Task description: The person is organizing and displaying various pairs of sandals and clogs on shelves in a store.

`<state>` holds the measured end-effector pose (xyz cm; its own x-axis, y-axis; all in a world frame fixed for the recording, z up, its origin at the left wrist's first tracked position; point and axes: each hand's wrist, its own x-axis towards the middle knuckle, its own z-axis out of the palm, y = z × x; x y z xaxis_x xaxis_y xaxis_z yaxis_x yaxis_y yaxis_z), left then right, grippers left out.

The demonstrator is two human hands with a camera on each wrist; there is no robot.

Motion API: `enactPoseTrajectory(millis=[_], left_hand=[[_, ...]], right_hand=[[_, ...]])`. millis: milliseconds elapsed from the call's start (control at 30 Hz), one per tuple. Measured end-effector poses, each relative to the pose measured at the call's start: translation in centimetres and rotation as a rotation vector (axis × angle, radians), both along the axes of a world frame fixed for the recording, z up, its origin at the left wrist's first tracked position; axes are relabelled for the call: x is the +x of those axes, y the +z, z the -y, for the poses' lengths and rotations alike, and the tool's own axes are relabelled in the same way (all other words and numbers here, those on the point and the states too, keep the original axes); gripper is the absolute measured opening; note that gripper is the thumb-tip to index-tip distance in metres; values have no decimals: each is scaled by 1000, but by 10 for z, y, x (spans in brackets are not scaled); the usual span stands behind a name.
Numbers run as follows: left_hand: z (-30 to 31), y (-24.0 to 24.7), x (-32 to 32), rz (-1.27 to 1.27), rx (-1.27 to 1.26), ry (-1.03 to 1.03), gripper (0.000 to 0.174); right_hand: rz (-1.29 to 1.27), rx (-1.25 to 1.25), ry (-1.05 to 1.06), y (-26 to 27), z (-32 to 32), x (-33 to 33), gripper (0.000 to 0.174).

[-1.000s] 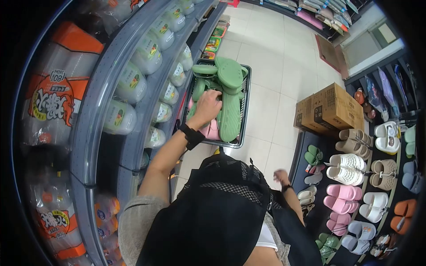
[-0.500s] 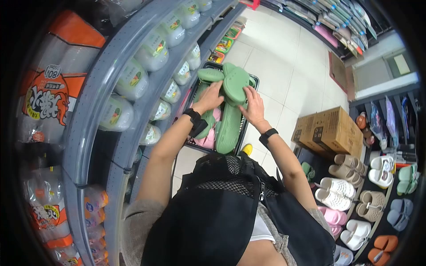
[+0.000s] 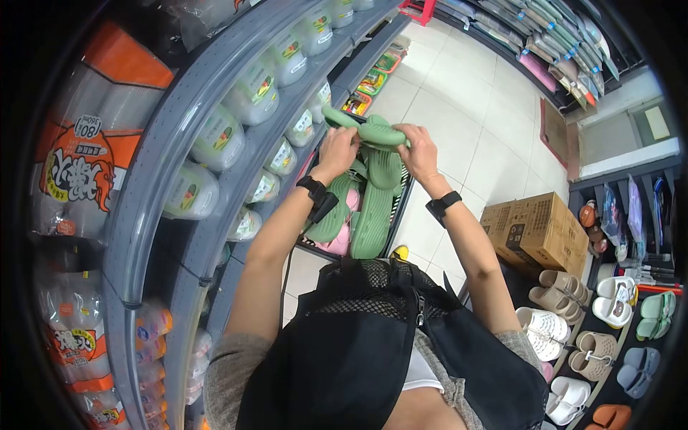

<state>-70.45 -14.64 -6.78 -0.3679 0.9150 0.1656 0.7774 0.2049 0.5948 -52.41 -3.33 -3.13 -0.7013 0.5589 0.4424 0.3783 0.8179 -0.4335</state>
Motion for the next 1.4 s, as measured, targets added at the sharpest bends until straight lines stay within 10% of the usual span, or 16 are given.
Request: enactPoseTrajectory(millis=[367,567,1233,1400], left_hand=[[31,113,15,-52,481,-101,8],[57,136,36,319,453,-123,9],[100,89,51,491,338,-13,10],[109,74,37,-40,413,-240,13]], right_hand=[[-387,-84,-63,108,20,16,28],[-486,-417,-6,128,42,35,31],[-295,-774,10,62,65,54,33],[-310,-861,23,55,74,68,31]])
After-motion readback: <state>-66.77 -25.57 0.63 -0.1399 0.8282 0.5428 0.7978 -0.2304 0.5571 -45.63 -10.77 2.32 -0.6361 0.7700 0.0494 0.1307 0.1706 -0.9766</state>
